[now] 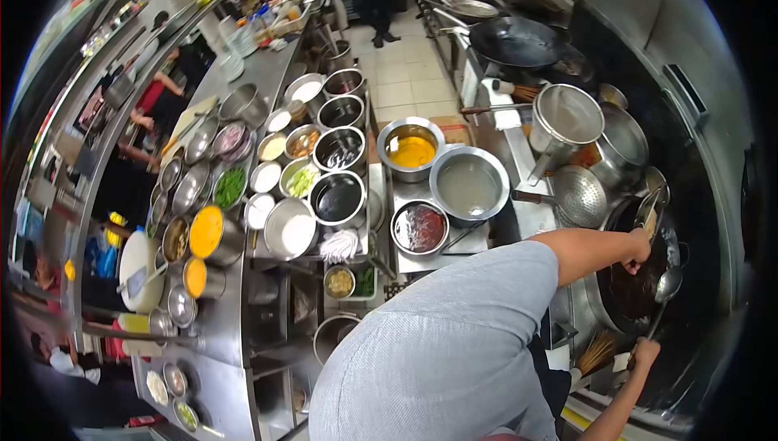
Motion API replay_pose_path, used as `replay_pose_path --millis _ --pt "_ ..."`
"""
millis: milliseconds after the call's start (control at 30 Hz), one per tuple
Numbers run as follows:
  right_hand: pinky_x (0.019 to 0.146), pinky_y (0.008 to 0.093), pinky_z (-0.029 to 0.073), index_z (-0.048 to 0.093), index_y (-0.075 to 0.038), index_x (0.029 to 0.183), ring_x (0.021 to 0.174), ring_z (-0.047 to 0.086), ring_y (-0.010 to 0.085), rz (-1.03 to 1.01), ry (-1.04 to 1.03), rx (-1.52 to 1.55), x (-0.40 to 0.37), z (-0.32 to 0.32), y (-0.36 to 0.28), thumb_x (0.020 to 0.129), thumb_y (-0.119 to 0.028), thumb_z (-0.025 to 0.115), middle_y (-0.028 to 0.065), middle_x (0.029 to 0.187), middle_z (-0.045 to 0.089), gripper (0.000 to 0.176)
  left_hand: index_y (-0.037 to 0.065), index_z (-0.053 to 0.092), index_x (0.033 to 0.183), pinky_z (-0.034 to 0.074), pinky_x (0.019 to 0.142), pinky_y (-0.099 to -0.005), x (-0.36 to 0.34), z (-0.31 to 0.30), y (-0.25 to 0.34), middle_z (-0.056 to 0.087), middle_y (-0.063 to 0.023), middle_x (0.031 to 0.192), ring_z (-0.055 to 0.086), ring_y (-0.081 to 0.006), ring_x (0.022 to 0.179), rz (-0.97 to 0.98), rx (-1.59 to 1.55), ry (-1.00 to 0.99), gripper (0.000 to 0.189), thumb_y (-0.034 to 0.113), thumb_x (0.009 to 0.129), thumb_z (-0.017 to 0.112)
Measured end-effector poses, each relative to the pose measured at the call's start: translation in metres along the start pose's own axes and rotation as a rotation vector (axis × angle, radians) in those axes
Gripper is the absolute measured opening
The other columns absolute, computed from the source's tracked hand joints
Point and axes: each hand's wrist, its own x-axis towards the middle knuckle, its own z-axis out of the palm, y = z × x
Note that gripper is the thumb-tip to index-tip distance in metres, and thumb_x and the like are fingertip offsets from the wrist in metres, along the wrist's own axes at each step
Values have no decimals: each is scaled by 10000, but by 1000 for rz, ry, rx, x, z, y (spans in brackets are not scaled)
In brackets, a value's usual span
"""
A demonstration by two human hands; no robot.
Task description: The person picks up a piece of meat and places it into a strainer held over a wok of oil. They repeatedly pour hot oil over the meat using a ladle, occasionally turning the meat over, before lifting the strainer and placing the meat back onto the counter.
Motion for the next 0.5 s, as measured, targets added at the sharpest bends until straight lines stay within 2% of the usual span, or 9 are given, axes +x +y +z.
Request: replay_pose_path --millis 67,100,167,200,267,300,367,400,500 --pt "367 330 371 523 18 598 397 477 183 301 -253 310 -15 -9 -19 690 -49 533 81 488 497 115 -33 511 864 459 441 -479 -39 -5 15 512 -213 669 515 -313 507 30 -2 61 114 32 819 429" --pt "367 330 371 523 18 598 397 477 183 300 -264 309 -28 -10 -31 690 -49 533 81 488 497 115 -37 504 838 463 438 -466 -47 -5 15 503 -213 655 505 -315 495 60 14 105 109 22 822 413" --pt "327 237 317 551 11 750 372 417 92 692 -180 783 -47 -14 -59 769 -104 541 28 508 482 117 -41 499 830 466 423 -439 -44 -8 12 490 -213 642 487 -307 473 78 40 84 96 0 816 413" --pt "327 237 317 551 11 750 372 417 92 690 -190 789 -41 -17 -50 769 -104 541 28 508 482 117 -42 502 837 467 415 -430 -45 -11 15 489 -210 639 488 -302 470 26 -17 72 97 -19 811 411" --pt "331 192 288 507 37 939 379 381 64 930 -464 1393 -32 -30 -23 822 -153 530 -2 554 452 224 -43 504 844 468 408 -420 -54 -16 16 488 -208 636 488 -297 466 -24 -69 69 103 -38 805 409" --pt "331 192 288 507 37 939 379 381 64 922 -469 1406 -32 -38 -19 822 -153 530 -2 554 452 224 -42 508 858 467 407 -422 -63 -16 16 488 -203 635 489 -294 468 13 -1 95 115 -46 802 407" --pt "333 198 273 467 67 1012 404 375 63 1089 -580 1866 -36 -55 -15 843 -175 516 -13 599 437 299 -41 512 871 466 406 -425 -65 -14 16 488 -198 634 490 -292 469 54 79 120 129 -54 800 405" --pt "337 198 264 415 76 1080 425 373 58 1054 -632 1903 -33 -58 -7 854 -174 499 -18 606 415 347 -47 512 844 466 425 -449 -59 -14 11 495 -219 653 501 -313 494 73 60 118 124 -42 802 396" --pt "338 198 263 413 78 1080 415 360 55 998 -629 1883 -48 -81 -35 860 -173 485 -27 594 402 342 -48 511 809 460 433 -464 -62 -15 5 500 -230 664 500 -326 505 86 47 98 105 -33 804 406"
